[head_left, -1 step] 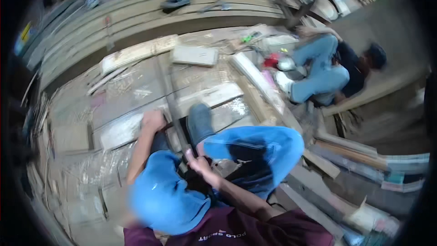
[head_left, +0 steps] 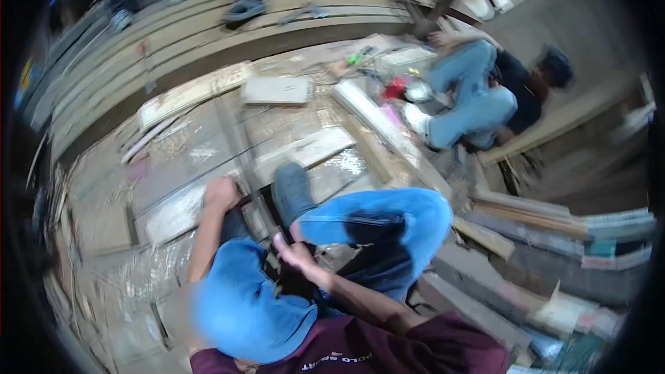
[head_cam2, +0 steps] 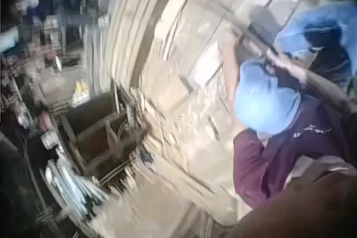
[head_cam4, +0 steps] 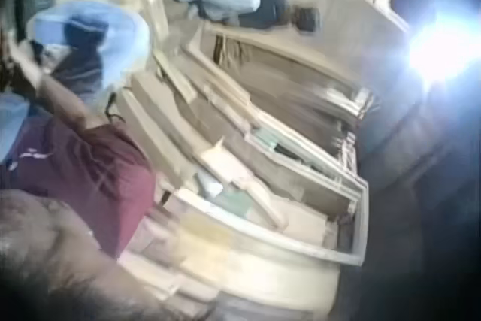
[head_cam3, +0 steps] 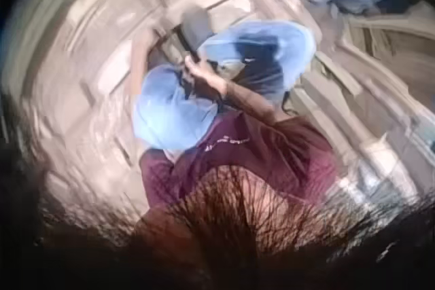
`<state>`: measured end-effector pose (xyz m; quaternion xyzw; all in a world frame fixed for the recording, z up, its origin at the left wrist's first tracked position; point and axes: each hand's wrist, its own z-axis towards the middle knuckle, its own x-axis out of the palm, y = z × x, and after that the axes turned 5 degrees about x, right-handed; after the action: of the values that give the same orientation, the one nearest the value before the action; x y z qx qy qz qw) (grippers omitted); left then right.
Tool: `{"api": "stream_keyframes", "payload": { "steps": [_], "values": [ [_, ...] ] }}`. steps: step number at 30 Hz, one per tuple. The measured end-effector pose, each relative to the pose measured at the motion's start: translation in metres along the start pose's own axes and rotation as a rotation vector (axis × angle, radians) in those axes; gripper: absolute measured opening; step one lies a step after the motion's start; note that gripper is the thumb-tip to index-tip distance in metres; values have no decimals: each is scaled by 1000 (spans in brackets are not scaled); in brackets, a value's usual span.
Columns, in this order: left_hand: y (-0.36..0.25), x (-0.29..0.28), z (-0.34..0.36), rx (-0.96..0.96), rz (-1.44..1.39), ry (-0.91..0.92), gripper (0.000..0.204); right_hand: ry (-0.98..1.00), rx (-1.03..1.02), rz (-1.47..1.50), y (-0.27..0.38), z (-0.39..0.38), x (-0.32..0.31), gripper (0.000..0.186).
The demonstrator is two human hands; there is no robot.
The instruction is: Use a hand saw to cut a piece of wood board while seated.
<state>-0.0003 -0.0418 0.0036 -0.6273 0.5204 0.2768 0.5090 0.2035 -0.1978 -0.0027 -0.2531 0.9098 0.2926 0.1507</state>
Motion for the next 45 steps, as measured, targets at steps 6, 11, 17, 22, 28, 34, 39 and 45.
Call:
{"api": "stream_keyframes", "payload": {
  "steps": [6,11,17,22,28,34,39,45],
  "values": [
    [38,1,-17,-63,43,-16,27,-21,-14,-132,18,-8,18,91],
    [30,-2,-11,-64,42,-75,28,21,-265,101,6,-17,20,75],
    [18,-7,-6,-40,82,-49,28,50,-502,265,-5,-10,26,58],
    [29,-3,-3,-36,112,-63,27,30,-582,291,11,-26,34,49],
    [22,-7,-12,-80,179,69,24,36,-404,193,8,-35,30,52],
    [14,-14,-15,-69,199,113,24,58,-330,80,-3,-20,39,60],
    [21,-6,-17,-72,129,57,23,19,-371,163,-8,-20,31,64],
    [32,2,-20,-71,76,94,22,-38,-505,75,-13,-26,32,60]
  ]
}}
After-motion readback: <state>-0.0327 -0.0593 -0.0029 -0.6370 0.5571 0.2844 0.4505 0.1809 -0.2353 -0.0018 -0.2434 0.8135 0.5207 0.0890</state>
